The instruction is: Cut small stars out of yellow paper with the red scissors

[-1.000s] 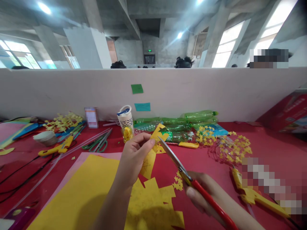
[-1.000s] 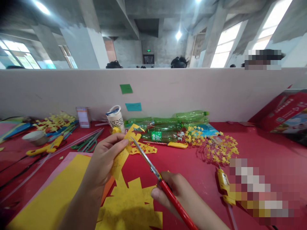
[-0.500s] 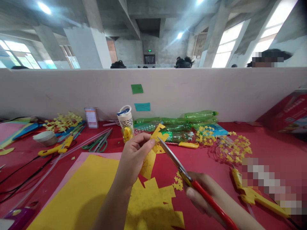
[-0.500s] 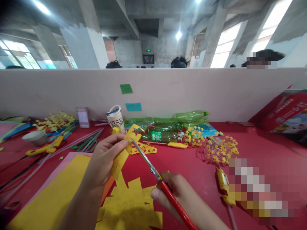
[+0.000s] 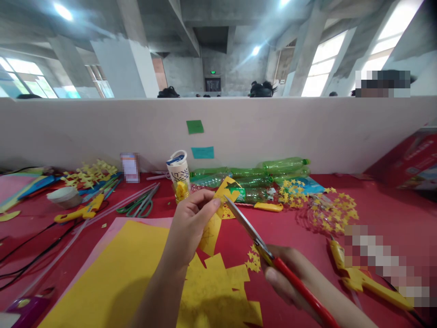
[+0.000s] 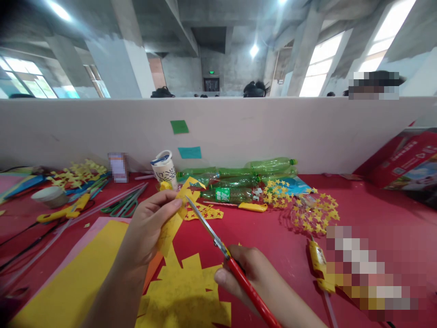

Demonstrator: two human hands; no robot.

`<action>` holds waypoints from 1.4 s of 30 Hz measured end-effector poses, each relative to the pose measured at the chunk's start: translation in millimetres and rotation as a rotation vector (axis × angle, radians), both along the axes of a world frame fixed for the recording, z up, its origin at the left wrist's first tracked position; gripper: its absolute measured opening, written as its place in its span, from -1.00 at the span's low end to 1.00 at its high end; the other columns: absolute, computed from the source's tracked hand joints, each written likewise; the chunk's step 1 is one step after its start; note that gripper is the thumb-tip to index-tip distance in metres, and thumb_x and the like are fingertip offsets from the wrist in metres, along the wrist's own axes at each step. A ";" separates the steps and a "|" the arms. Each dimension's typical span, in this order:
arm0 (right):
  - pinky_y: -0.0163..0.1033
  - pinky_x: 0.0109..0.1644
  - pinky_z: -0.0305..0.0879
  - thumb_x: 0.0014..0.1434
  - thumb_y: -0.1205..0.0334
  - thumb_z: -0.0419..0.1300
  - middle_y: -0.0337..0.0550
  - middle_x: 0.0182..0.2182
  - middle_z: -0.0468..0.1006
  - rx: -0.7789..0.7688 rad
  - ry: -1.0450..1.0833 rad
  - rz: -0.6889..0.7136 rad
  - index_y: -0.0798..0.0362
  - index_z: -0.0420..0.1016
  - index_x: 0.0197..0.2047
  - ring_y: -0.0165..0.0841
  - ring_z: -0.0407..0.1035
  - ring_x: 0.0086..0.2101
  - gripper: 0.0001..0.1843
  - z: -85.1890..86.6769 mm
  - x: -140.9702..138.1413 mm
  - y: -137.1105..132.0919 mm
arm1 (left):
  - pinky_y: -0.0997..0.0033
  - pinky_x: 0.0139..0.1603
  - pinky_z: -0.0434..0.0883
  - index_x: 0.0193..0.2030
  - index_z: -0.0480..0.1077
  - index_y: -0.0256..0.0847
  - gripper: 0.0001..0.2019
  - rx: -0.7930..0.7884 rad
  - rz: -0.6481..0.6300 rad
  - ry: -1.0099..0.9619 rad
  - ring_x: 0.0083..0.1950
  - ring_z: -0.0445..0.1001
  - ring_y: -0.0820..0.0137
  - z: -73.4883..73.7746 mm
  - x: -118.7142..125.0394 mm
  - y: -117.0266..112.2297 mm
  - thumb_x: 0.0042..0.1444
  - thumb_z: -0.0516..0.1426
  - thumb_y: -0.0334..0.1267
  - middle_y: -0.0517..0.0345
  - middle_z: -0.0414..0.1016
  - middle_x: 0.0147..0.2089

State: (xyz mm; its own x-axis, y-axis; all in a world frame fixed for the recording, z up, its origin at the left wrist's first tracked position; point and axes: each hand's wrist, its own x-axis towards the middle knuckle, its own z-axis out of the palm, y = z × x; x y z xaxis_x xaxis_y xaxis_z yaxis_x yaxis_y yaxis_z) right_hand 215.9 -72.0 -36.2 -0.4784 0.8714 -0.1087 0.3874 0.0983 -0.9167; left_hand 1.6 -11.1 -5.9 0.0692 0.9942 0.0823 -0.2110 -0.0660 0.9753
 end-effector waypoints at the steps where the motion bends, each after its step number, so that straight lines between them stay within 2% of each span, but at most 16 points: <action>1: -0.40 -0.63 -0.07 0.16 -0.33 -0.05 -0.39 -0.68 0.17 -0.002 -0.001 0.000 0.01 0.07 -0.48 -0.54 0.05 -0.67 -0.45 -0.1 -0.1 -0.1 | 0.54 -0.43 0.36 -0.34 0.46 -0.18 -0.90 0.000 0.002 0.001 -0.44 0.41 0.49 0.1 0.1 0.0 0.04 0.21 -0.21 0.20 0.46 -0.42; 9: -0.38 -0.65 -0.14 0.17 -0.31 -0.05 -0.40 -0.74 0.20 -0.036 -0.030 -0.001 0.01 0.08 -0.50 -0.56 0.02 -0.72 -0.46 1.7 0.2 2.6 | 0.53 -0.50 0.34 -0.40 0.45 -0.19 -0.90 -0.016 0.016 0.027 -0.50 0.43 0.46 6.5 1.7 -1.6 0.01 0.21 -0.22 0.21 0.46 -0.49; 16: -0.37 -0.65 -0.15 0.05 -0.48 -0.15 -0.40 -0.74 0.17 -0.036 -0.008 0.009 -0.02 0.00 -0.52 -0.55 0.01 -0.71 -0.36 7.6 -0.8 1.5 | 0.47 -0.43 0.40 -0.34 0.46 -0.17 -0.90 -0.041 -0.054 0.024 -0.44 0.48 0.41 5.0 -7.5 -1.3 0.03 0.20 -0.22 0.19 0.52 -0.42; 21: -0.36 -0.61 -0.13 0.10 -0.43 -0.12 -0.38 -0.69 0.18 -0.023 0.007 0.051 -0.02 -0.02 -0.51 -0.54 0.03 -0.67 -0.39 11.5 -0.1 0.5 | 0.46 -0.45 0.39 -0.37 0.45 -0.19 -0.91 -0.039 -0.031 0.014 -0.46 0.48 0.41 9.6 -3.1 -3.6 0.01 0.20 -0.23 0.17 0.53 -0.44; 25: -0.33 -0.59 -0.16 0.09 -0.45 -0.13 -0.36 -0.68 0.16 0.017 -0.016 0.026 -0.02 -0.02 -0.52 -0.52 0.01 -0.65 -0.38 13.7 0.1 1.0 | 0.47 -0.50 0.36 -0.40 0.45 -0.19 -0.92 -0.028 0.004 0.032 -0.50 0.47 0.41 12.7 0.2 -5.5 -0.01 0.19 -0.25 0.17 0.52 -0.46; 30: -0.32 -0.57 -0.16 0.05 -0.48 -0.12 -0.36 -0.66 0.13 0.017 -0.028 -0.006 0.00 0.03 -0.53 -0.50 0.00 -0.62 -0.35 13.4 0.1 1.0 | 0.47 -0.48 0.36 -0.38 0.45 -0.19 -0.91 -0.023 -0.004 0.042 -0.48 0.47 0.41 11.5 -1.4 -4.7 0.00 0.20 -0.24 0.16 0.52 -0.45; 36: -0.34 -0.60 -0.12 0.05 -0.46 -0.09 -0.35 -0.68 0.18 0.027 -0.015 -0.008 0.01 0.12 -0.51 -0.51 0.04 -0.65 -0.36 13.4 -0.5 1.6 | 0.48 -0.52 0.31 -0.40 0.44 -0.20 -0.91 -0.026 0.013 0.047 -0.51 0.44 0.42 14.3 0.7 -6.1 -0.01 0.20 -0.24 0.17 0.50 -0.47; 42: -0.35 -0.63 -0.11 0.03 -0.50 -0.13 -0.35 -0.69 0.18 -0.025 -0.026 -0.019 -0.01 0.03 -0.53 -0.52 0.04 -0.67 -0.35 11.2 -1.3 1.7 | 0.48 -0.52 0.29 -0.43 0.44 -0.18 -0.91 0.030 0.012 0.095 -0.50 0.40 0.42 16.9 1.2 -6.7 -0.01 0.17 -0.23 0.19 0.45 -0.50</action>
